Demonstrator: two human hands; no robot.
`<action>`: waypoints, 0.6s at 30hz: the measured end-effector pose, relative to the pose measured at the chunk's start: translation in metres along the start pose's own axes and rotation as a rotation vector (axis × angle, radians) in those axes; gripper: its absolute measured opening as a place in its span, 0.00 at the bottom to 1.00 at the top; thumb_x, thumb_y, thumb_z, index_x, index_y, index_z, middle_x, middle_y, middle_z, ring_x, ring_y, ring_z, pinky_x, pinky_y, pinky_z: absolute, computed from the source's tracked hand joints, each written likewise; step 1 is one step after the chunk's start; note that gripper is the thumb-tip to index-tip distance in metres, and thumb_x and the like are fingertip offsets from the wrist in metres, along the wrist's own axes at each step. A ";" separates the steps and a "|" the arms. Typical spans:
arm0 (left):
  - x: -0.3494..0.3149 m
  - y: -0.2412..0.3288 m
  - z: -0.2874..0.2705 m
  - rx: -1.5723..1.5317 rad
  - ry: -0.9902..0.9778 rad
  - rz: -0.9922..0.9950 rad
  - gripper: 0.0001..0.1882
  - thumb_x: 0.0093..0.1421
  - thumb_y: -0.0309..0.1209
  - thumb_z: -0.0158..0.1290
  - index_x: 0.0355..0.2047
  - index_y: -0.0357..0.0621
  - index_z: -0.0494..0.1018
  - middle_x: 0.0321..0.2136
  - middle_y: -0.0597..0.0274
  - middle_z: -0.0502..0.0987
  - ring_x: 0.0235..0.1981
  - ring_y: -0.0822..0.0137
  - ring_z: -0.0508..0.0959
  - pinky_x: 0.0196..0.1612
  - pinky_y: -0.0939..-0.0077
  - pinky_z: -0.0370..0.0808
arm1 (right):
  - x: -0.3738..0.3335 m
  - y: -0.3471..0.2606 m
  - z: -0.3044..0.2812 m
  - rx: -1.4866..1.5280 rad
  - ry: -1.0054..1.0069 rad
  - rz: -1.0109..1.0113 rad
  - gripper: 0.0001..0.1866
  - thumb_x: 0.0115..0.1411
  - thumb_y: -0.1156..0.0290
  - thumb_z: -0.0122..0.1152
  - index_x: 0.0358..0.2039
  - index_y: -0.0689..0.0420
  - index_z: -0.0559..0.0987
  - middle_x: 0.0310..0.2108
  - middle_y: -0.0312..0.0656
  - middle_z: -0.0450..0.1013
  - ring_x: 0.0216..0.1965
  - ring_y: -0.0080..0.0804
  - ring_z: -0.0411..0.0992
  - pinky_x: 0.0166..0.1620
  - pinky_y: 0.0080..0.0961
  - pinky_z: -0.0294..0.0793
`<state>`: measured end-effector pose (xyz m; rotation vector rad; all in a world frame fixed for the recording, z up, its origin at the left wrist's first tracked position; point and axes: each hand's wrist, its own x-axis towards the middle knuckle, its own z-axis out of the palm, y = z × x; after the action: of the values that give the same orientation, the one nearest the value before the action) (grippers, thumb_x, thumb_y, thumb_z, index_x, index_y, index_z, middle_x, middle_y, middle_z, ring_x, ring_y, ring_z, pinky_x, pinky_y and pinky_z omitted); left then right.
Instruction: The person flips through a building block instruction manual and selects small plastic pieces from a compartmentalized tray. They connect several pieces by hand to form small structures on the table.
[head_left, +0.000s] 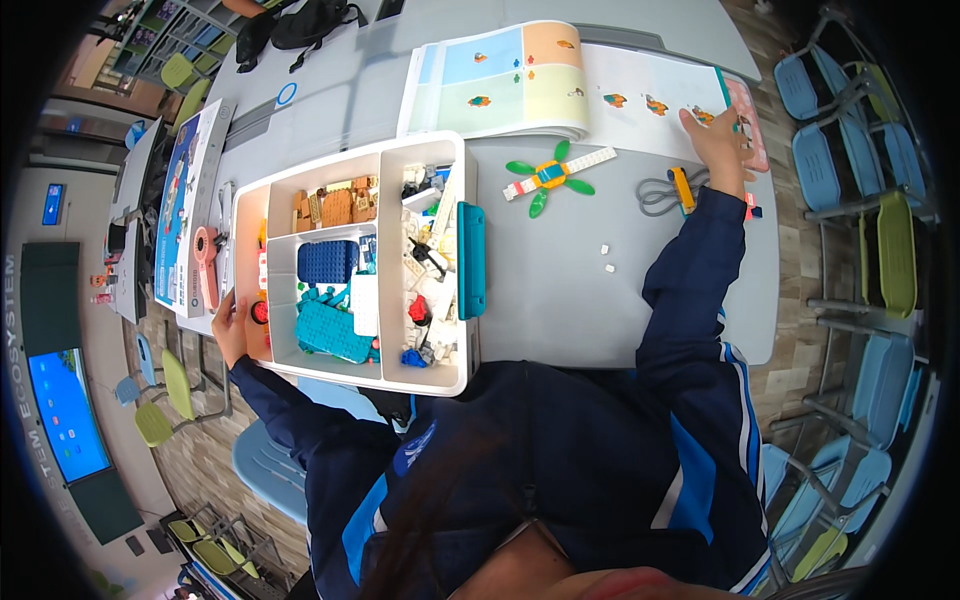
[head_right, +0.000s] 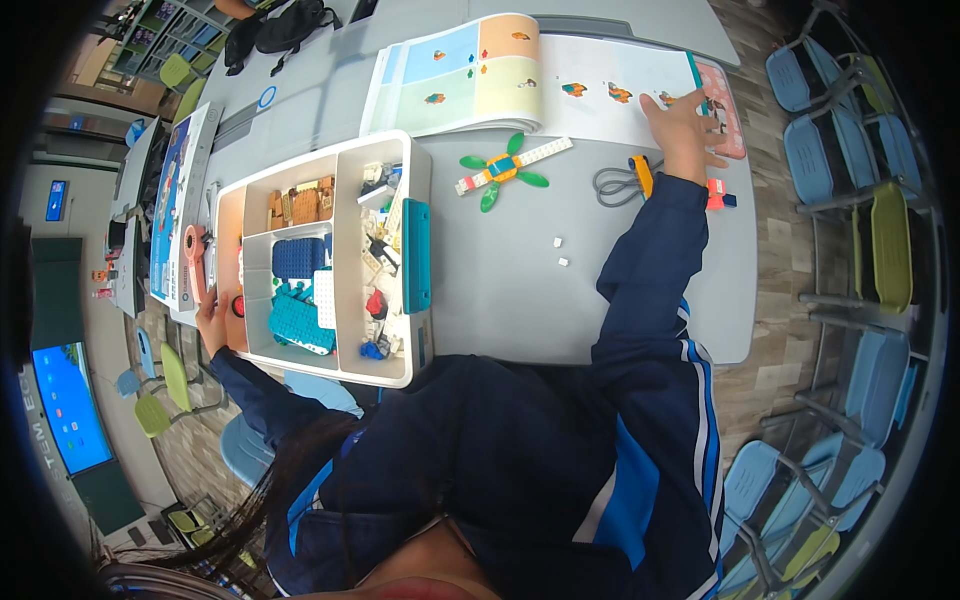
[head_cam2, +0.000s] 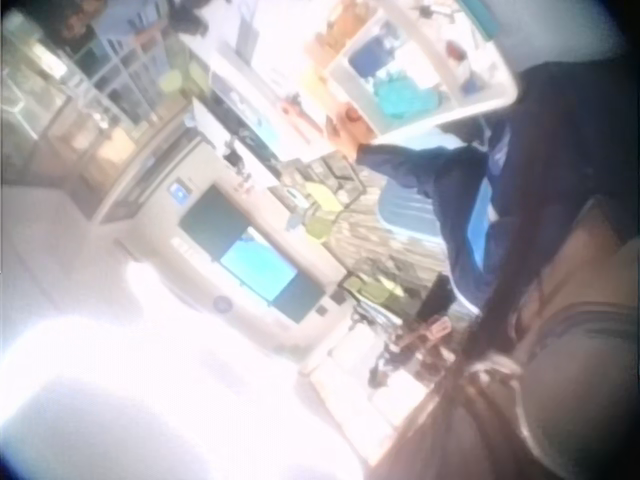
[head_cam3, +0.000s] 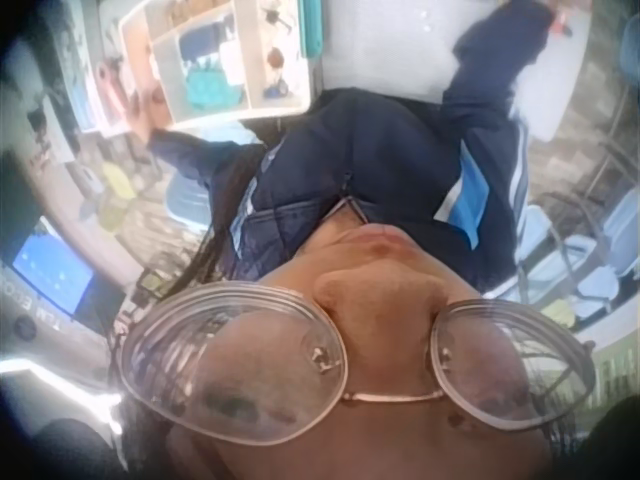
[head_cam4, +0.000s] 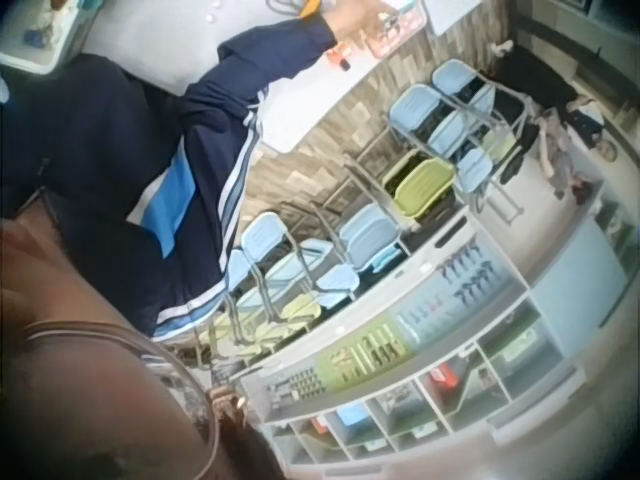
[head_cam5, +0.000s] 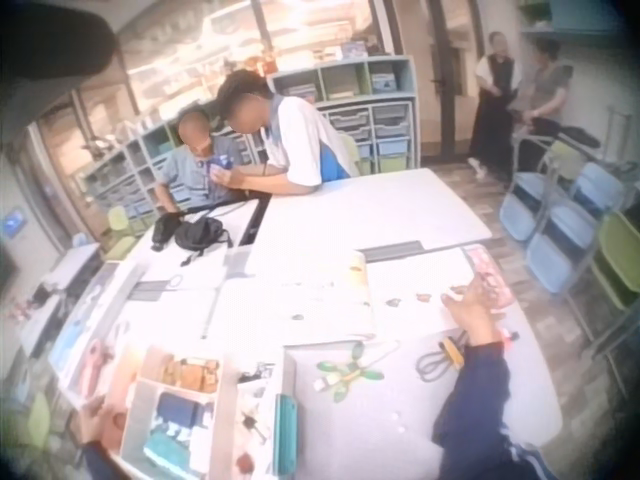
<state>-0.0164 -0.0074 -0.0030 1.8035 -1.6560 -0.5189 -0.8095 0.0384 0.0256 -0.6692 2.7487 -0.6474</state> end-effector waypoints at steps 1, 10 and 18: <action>-0.001 0.000 -0.002 0.012 0.006 -0.003 0.25 0.62 0.33 0.59 0.55 0.28 0.71 0.45 0.54 0.79 0.45 0.71 0.75 0.49 0.78 0.72 | -0.014 -0.012 -0.006 -0.013 0.007 -0.011 0.49 0.55 0.51 0.66 0.68 0.57 0.51 0.65 0.71 0.50 0.69 0.70 0.41 0.64 0.72 0.36; 0.002 0.013 0.000 0.083 0.013 0.002 0.23 0.62 0.33 0.59 0.53 0.30 0.73 0.42 0.55 0.80 0.42 0.73 0.75 0.46 0.79 0.71 | -0.040 -0.064 0.040 0.868 0.302 -0.798 0.34 0.50 0.83 0.66 0.59 0.53 0.70 0.41 0.40 0.75 0.38 0.25 0.74 0.44 0.24 0.74; -0.002 0.006 0.000 -0.014 0.052 0.021 0.23 0.62 0.35 0.60 0.52 0.30 0.74 0.34 0.61 0.79 0.34 0.76 0.72 0.37 0.80 0.71 | -0.137 -0.107 0.066 1.372 -0.894 -0.821 0.22 0.61 0.73 0.64 0.55 0.60 0.72 0.39 0.38 0.78 0.41 0.21 0.77 0.45 0.19 0.75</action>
<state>-0.0209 -0.0059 0.0012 1.7725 -1.6311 -0.4696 -0.6286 -0.0049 0.0353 -1.1845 0.7600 -1.5694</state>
